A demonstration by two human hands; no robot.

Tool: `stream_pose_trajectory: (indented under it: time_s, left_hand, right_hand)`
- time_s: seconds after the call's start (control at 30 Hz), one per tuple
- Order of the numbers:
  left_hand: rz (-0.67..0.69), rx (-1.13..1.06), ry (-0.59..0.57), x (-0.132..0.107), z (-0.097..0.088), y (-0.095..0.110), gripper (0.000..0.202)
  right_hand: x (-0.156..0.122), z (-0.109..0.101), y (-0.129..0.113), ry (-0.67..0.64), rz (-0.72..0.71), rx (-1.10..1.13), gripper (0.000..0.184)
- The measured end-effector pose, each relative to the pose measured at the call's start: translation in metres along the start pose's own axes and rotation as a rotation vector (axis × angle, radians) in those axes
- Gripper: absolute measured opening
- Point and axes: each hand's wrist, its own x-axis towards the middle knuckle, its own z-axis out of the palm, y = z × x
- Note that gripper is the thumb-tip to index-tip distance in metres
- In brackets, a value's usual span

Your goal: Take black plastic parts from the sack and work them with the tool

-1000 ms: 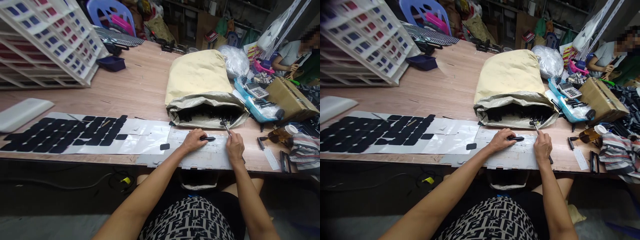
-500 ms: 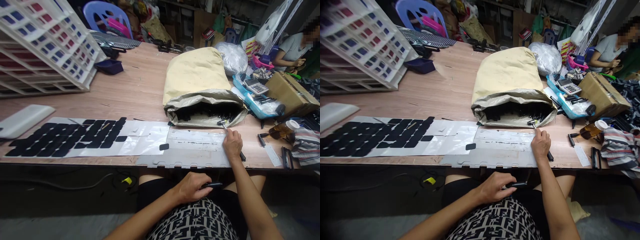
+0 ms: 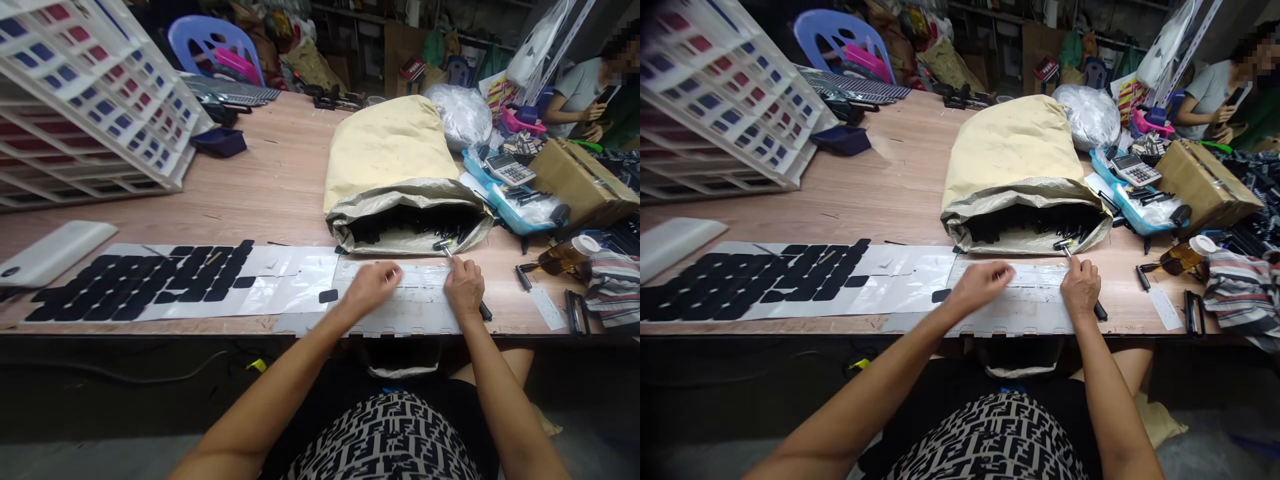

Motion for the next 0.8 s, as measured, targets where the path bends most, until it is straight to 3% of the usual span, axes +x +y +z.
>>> stream_pose_trajectory:
  time_s: [0.03, 0.1, 0.2, 0.3, 0.47, 0.57, 0.7, 0.8]
  left_hand:
    - [-0.076, 0.100, 0.142, 0.023, -0.011, -0.003, 0.034]
    - [-0.240, 0.310, 0.317, 0.067, -0.027, -0.012, 0.030]
    - [-0.427, 0.468, 0.362, 0.114, -0.032, -0.023, 0.028]
    - [-0.466, 0.482, 0.338, 0.130, -0.027, -0.026, 0.033]
    - [-0.418, 0.478, 0.401, 0.105, -0.025, -0.021, 0.030]
    - [-0.164, 0.407, 0.435, 0.076, -0.016, -0.017, 0.024]
    - [0.281, 0.199, 0.163, 0.049, 0.023, -0.019, 0.014]
    - [0.337, 0.093, 0.122, 0.047, 0.047, -0.027, 0.016]
  right_hand:
    - [0.000, 0.000, 0.000, -0.002, 0.001, 0.002, 0.036]
    - [-0.001, 0.001, 0.000, -0.006, -0.002, 0.009, 0.035]
    - [-0.002, 0.002, 0.001, -0.011, 0.000, 0.020, 0.036]
    - [-0.002, 0.003, 0.000, -0.020, 0.008, 0.022, 0.035]
    - [-0.003, 0.000, -0.001, -0.036, 0.016, 0.027, 0.037]
    - [-0.003, -0.002, -0.002, -0.047, 0.021, 0.035, 0.037]
    - [-0.002, 0.000, -0.002, -0.036, 0.035, 0.038, 0.035]
    - [0.001, 0.001, 0.000, -0.025, 0.037, 0.047, 0.035]
